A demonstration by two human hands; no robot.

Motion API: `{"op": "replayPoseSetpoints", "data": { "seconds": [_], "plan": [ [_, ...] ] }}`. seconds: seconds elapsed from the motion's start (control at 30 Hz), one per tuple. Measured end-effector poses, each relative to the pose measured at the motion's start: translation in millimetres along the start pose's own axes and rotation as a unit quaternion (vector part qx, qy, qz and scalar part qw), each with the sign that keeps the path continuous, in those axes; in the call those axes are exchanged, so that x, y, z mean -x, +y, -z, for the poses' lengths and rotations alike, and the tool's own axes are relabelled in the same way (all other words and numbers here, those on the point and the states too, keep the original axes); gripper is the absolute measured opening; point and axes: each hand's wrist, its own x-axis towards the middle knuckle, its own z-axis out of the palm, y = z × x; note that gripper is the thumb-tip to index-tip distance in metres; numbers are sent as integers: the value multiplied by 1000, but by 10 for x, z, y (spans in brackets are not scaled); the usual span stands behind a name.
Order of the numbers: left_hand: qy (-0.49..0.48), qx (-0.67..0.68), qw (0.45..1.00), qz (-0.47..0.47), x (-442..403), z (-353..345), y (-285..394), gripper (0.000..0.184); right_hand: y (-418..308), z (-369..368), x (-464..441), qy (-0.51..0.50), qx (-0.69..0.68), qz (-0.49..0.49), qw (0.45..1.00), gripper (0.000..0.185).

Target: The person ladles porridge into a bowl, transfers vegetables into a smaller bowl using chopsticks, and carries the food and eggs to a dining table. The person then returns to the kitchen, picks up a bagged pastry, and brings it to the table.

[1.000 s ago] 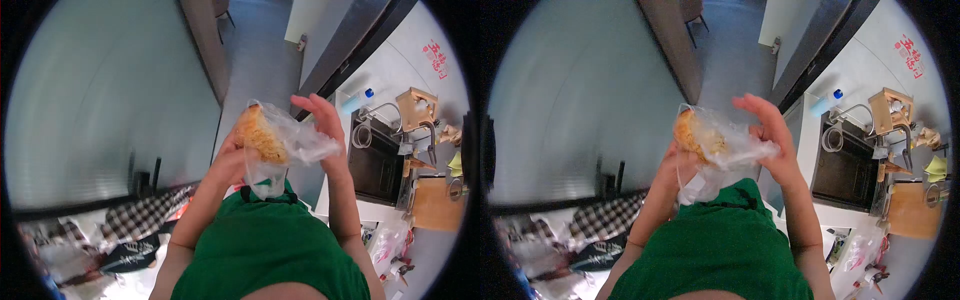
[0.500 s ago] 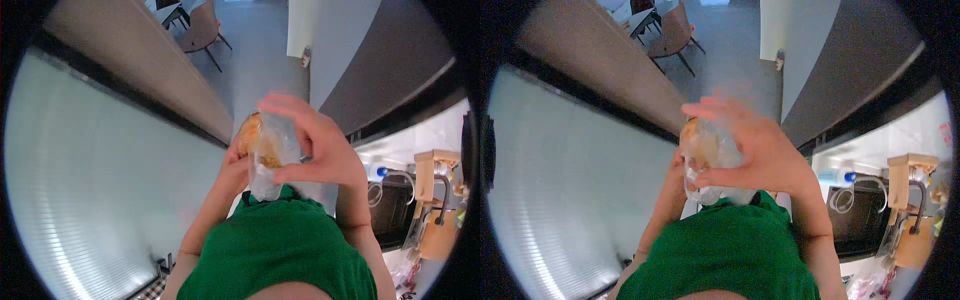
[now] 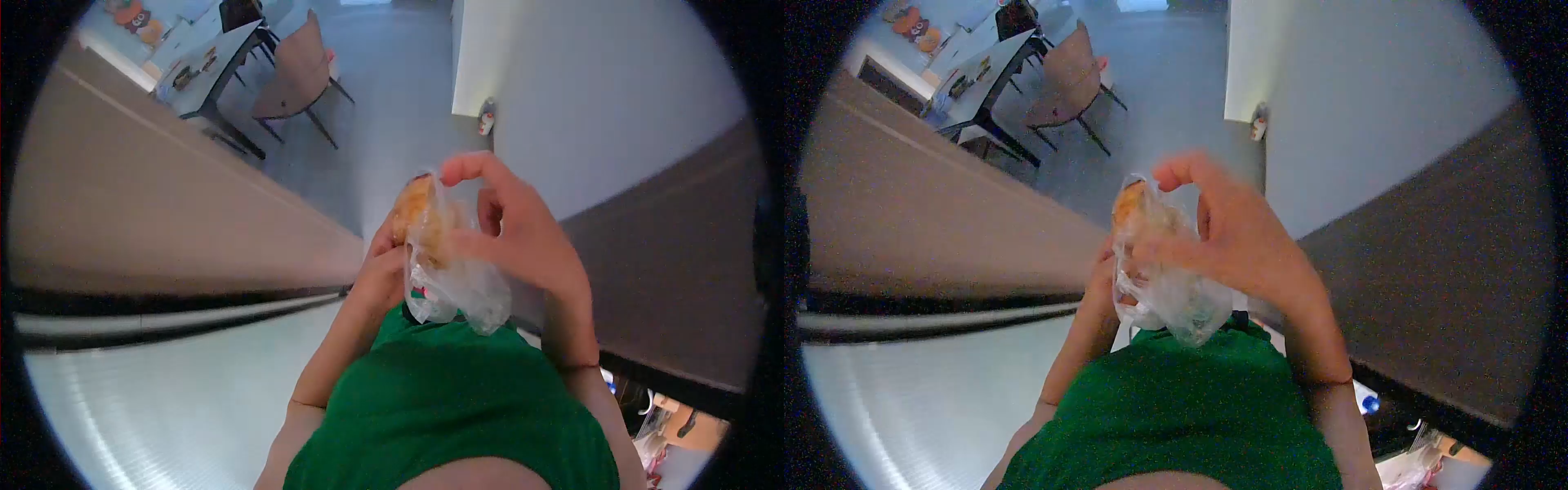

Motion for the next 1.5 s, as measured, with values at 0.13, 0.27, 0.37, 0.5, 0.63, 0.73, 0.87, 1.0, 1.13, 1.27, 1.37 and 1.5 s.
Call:
{"op": "replayPoseSetpoints", "data": {
  "seconds": [0.13,0.27,0.37,0.5,0.63,0.73,0.87,1.0,1.13,1.27,1.37,1.5],
  "plan": [
    [-42,65,995,-67,-616,243,382,68,-34,-78,-779,1,197,10,980,38],
    [-2,13,1000,-17,-1122,668,831,65,63,-198,-1560,-20,135,-57,989,25],
    [-6,1,1000,-27,-1379,957,1018,63,217,-275,-2018,-34,48,-58,997,18],
    [-35,78,991,-100,-1551,1003,1423,62,374,-459,-2684,-45,-193,-79,977,18],
    [99,37,990,-91,-1617,1161,1758,65,566,-705,-3397,-130,-306,-100,938,18],
    [87,-9,992,-87,-1801,1366,1974,67,792,-850,-3904,-260,-382,-144,875,16],
    [23,-6,993,-114,-2220,1426,2265,68,1110,-1006,-4631,-395,-369,-63,839,15],
    [105,-3,987,-121,-2738,1424,2560,73,1098,-956,-5362,-440,-281,-76,850,17],
    [69,-106,976,-179,-3186,1575,3068,77,900,-824,-5969,-432,-351,-96,825,20],
    [-38,-231,927,-294,-3448,1646,3312,68,464,-739,-6306,-446,-432,-168,766,17],
    [-171,-155,919,-320,-3614,1487,3603,64,227,-712,-6430,-464,-449,-199,737,15],
    [-197,-290,847,-399,-3766,1655,3988,68,35,-875,-6753,-485,-474,-178,713,13]
  ]
}}
